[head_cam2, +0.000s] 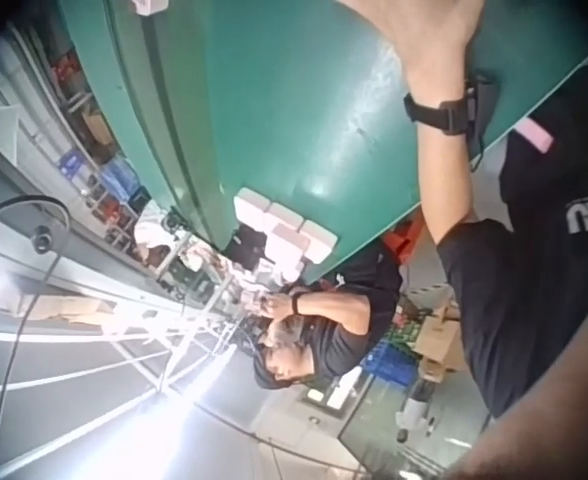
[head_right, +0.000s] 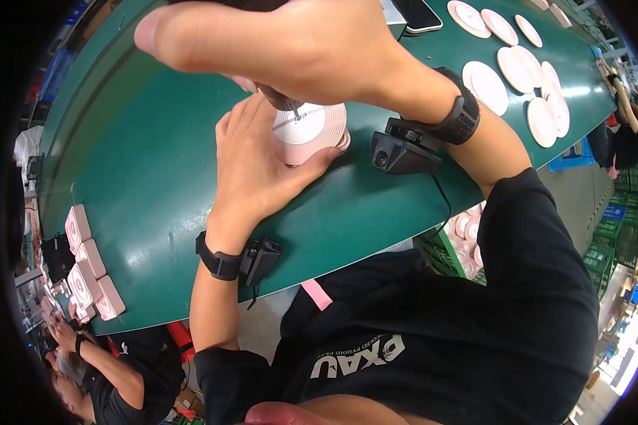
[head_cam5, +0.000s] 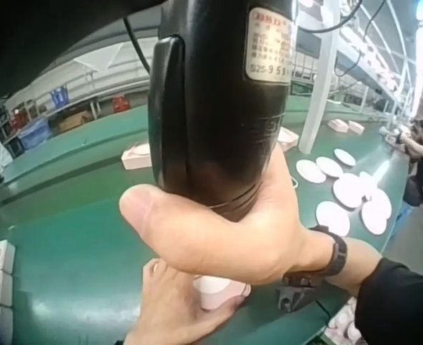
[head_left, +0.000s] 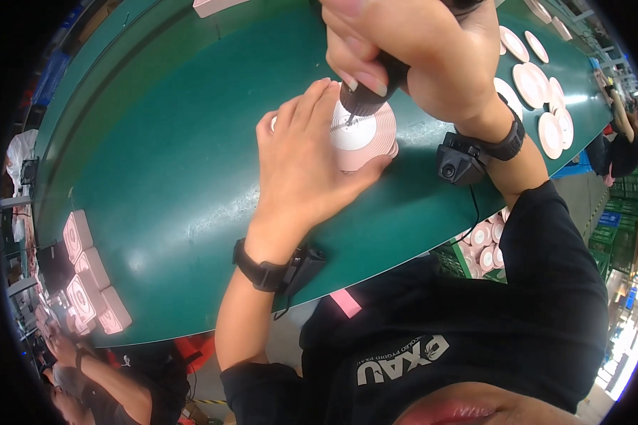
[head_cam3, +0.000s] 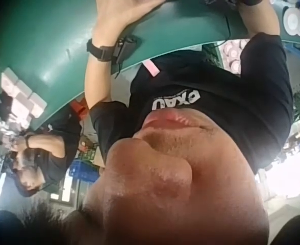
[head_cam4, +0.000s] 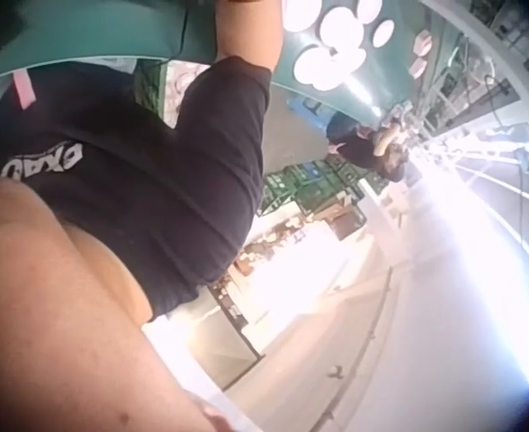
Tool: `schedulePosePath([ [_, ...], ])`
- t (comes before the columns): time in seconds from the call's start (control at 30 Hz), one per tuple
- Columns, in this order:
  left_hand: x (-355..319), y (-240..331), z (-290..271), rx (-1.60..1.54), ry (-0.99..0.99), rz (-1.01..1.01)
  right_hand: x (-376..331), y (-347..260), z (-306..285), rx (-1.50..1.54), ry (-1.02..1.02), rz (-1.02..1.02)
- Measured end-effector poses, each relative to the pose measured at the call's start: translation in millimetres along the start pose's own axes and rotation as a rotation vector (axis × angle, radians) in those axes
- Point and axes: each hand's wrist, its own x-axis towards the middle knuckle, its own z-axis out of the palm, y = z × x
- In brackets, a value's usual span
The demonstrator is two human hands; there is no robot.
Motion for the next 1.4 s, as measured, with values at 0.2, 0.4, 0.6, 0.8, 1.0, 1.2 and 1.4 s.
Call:
schedulePosePath([
  [0.2,6.9,7.9,4.3,0.013,-0.036,-0.012,-8.8,11.0,-10.1,0.191,0.136,0.163],
  [0.4,9.0,9.9,7.5,0.008,-0.033,-0.019,-12.1,-9.7,-10.4,0.171,0.173,0.244],
  [0.6,10.1,11.9,6.5,0.019,-0.033,-0.018,-11.7,19.7,-17.5,0.175,0.021,0.027],
  [0.8,7.9,8.7,5.5,0.017,-0.032,-0.005,-16.9,-13.2,-2.7,0.124,0.239,0.325],
  [1.0,7.2,7.4,0.0,0.014,-0.087,-0.005,-8.6,10.2,-5.1,0.124,0.104,0.039],
  [1.2,1.0,-0.8,-14.3,-0.098,-0.099,0.005,1.6,-35.5,-34.0,0.175,0.176,0.413],
  [1.4,-5.8,-25.1,-24.6,-0.211,-0.157,-0.016,11.8,-19.0,-44.7,-0.114,0.206,0.338],
])
